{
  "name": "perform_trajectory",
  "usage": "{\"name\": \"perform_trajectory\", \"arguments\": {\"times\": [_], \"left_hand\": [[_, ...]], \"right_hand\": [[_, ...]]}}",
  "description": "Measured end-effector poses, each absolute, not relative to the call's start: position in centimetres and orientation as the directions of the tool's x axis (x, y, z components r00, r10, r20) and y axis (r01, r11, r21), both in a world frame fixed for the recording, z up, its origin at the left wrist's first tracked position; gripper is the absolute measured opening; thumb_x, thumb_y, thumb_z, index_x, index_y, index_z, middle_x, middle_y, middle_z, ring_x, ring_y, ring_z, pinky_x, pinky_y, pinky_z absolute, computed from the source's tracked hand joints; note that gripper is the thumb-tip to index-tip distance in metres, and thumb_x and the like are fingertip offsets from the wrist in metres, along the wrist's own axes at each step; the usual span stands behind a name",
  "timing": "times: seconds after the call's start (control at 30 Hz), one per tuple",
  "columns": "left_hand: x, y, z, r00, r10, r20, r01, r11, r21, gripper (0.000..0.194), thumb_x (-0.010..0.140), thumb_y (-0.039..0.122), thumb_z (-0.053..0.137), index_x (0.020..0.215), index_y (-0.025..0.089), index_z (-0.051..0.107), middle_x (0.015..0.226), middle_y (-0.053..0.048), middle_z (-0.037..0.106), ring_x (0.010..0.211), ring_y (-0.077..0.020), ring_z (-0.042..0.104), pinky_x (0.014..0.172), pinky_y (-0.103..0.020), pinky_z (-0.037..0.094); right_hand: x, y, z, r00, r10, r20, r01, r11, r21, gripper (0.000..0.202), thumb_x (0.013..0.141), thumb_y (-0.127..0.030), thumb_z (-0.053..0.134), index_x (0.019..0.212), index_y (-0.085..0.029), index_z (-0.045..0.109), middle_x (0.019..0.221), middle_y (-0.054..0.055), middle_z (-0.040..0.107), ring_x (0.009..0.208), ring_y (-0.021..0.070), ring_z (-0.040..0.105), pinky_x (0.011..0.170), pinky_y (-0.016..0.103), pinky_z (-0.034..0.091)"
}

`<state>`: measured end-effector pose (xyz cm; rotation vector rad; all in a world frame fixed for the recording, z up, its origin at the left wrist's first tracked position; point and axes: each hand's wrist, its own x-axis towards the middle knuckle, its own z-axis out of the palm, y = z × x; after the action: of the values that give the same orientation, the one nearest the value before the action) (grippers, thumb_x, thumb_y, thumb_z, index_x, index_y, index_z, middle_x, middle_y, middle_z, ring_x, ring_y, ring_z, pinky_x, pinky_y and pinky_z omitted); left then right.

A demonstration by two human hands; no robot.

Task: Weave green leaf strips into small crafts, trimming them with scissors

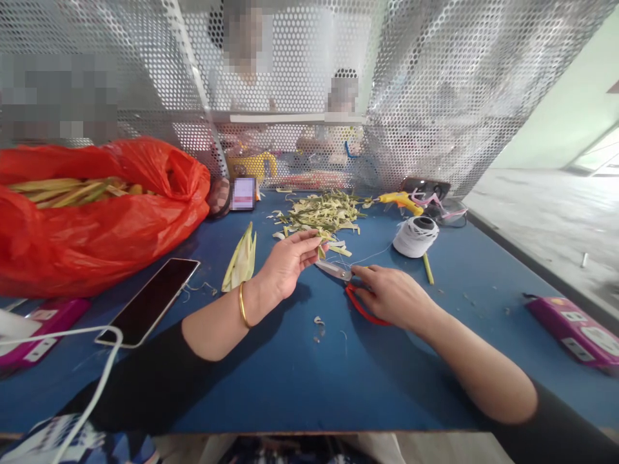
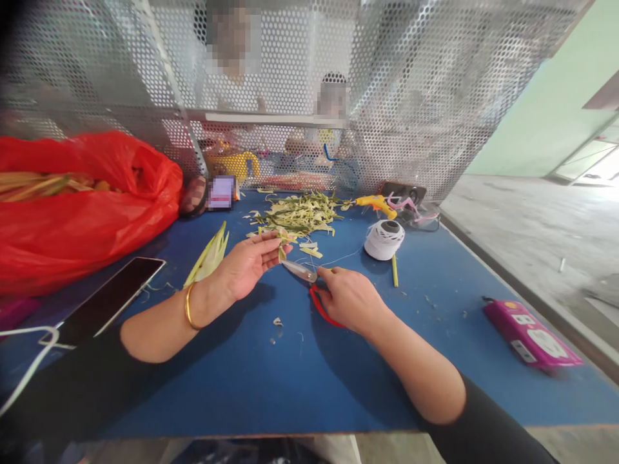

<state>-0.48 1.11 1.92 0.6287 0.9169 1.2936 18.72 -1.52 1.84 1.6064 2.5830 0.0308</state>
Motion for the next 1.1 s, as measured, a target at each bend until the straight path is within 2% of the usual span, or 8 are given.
{"name": "perform_trajectory", "arguments": {"times": [0.13, 0.23, 0.3, 0.4, 0.57, 0.8, 0.93, 1.1], "left_hand": [[-0.1, 0.6, 2.2, 0.021, 0.972, -0.233, -0.515, 0.21, 0.831, 0.009, 0.072, 0.009, 0.07, 0.078, 0.015, 0.067, 0.078, -0.004, 0.073, 0.077, -0.0127, 0.068, 0.075, -0.023, 0.047], [0.3, 0.2, 2.2, 0.034, 0.972, -0.232, -0.536, 0.214, 0.817, 0.01, 0.071, 0.007, 0.07, 0.077, 0.015, 0.066, 0.076, -0.004, 0.072, 0.077, -0.0121, 0.067, 0.079, -0.024, 0.046], [0.5, -0.1, 2.2, 0.054, 0.975, -0.214, -0.55, 0.209, 0.809, 0.011, 0.07, 0.006, 0.071, 0.076, 0.014, 0.066, 0.075, -0.002, 0.071, 0.074, -0.0115, 0.066, 0.079, -0.024, 0.047], [0.5, -0.2, 2.0, 0.081, 0.98, -0.181, -0.55, 0.195, 0.812, 0.014, 0.067, 0.006, 0.073, 0.076, 0.015, 0.066, 0.074, -0.001, 0.069, 0.068, -0.0103, 0.064, 0.076, -0.024, 0.048], [-0.1, 0.2, 2.0, 0.165, 0.953, -0.253, -0.472, 0.302, 0.829, 0.019, 0.076, 0.034, 0.07, 0.077, 0.015, 0.068, 0.07, -0.003, 0.068, 0.065, -0.0119, 0.062, 0.066, -0.024, 0.047], [-0.2, 0.2, 2.1, 0.12, 0.992, -0.04, -0.054, 0.046, 0.997, 0.031, 0.067, 0.041, 0.077, 0.055, 0.016, 0.062, 0.049, 0.002, 0.054, 0.047, -0.0081, 0.044, 0.047, -0.022, 0.031], [0.0, 0.2, 2.0, 0.096, 0.994, -0.044, -0.037, 0.048, 0.998, 0.027, 0.069, 0.03, 0.075, 0.051, 0.016, 0.061, 0.046, 0.003, 0.051, 0.043, -0.0068, 0.04, 0.045, -0.022, 0.029], [-0.6, 1.2, 1.7, 0.216, 0.9, -0.379, -0.214, 0.422, 0.881, 0.024, 0.069, 0.02, 0.076, 0.052, 0.014, 0.061, 0.046, 0.002, 0.051, 0.041, -0.0049, 0.041, 0.04, -0.019, 0.029]], "right_hand": [[18.5, -1.7, 2.3, -0.351, 0.936, -0.028, 0.928, 0.352, 0.121, 0.026, 0.091, -0.029, 0.049, 0.104, -0.014, 0.067, 0.092, 0.015, 0.07, 0.082, 0.0265, 0.069, 0.064, 0.031, 0.045], [17.5, -1.0, 2.1, -0.325, 0.936, 0.135, 0.862, 0.351, -0.366, 0.028, 0.089, -0.037, 0.055, 0.102, -0.016, 0.069, 0.096, 0.011, 0.071, 0.084, 0.0224, 0.067, 0.071, 0.031, 0.048], [16.5, -0.4, 1.7, -0.27, 0.957, 0.102, 0.551, 0.24, -0.799, 0.031, 0.085, -0.042, 0.059, 0.101, -0.017, 0.07, 0.092, 0.007, 0.072, 0.079, 0.0184, 0.066, 0.072, 0.03, 0.049], [14.7, 0.3, 1.0, -0.261, 0.963, -0.058, 0.065, -0.043, -0.997, 0.034, 0.072, -0.045, 0.07, 0.09, -0.017, 0.071, 0.084, 0.005, 0.071, 0.073, 0.0153, 0.065, 0.07, 0.029, 0.05], [13.7, 0.1, 0.4, -0.229, 0.973, -0.007, -0.151, -0.043, -0.988, 0.033, 0.061, -0.047, 0.077, 0.068, -0.017, 0.064, 0.068, 0.0, 0.065, 0.062, 0.011, 0.058, 0.067, 0.027, 0.048], [14.6, -0.1, 0.2, -0.33, 0.931, 0.157, 0.199, 0.232, -0.952, 0.026, 0.08, -0.04, 0.056, 0.067, -0.018, 0.055, 0.065, -0.001, 0.058, 0.06, 0.0121, 0.052, 0.062, 0.026, 0.044], [15.0, -0.4, 0.3, -0.351, 0.871, 0.344, 0.503, 0.485, -0.715, 0.025, 0.087, -0.029, 0.048, 0.064, -0.019, 0.05, 0.062, -0.001, 0.052, 0.06, 0.0125, 0.047, 0.06, 0.025, 0.037], [15.4, -1.0, 0.4, -0.461, 0.734, 0.499, 0.638, 0.665, -0.387, 0.025, 0.092, -0.026, 0.045, 0.071, -0.018, 0.055, 0.072, 0.005, 0.058, 0.065, 0.0151, 0.05, 0.061, 0.026, 0.035]]}}
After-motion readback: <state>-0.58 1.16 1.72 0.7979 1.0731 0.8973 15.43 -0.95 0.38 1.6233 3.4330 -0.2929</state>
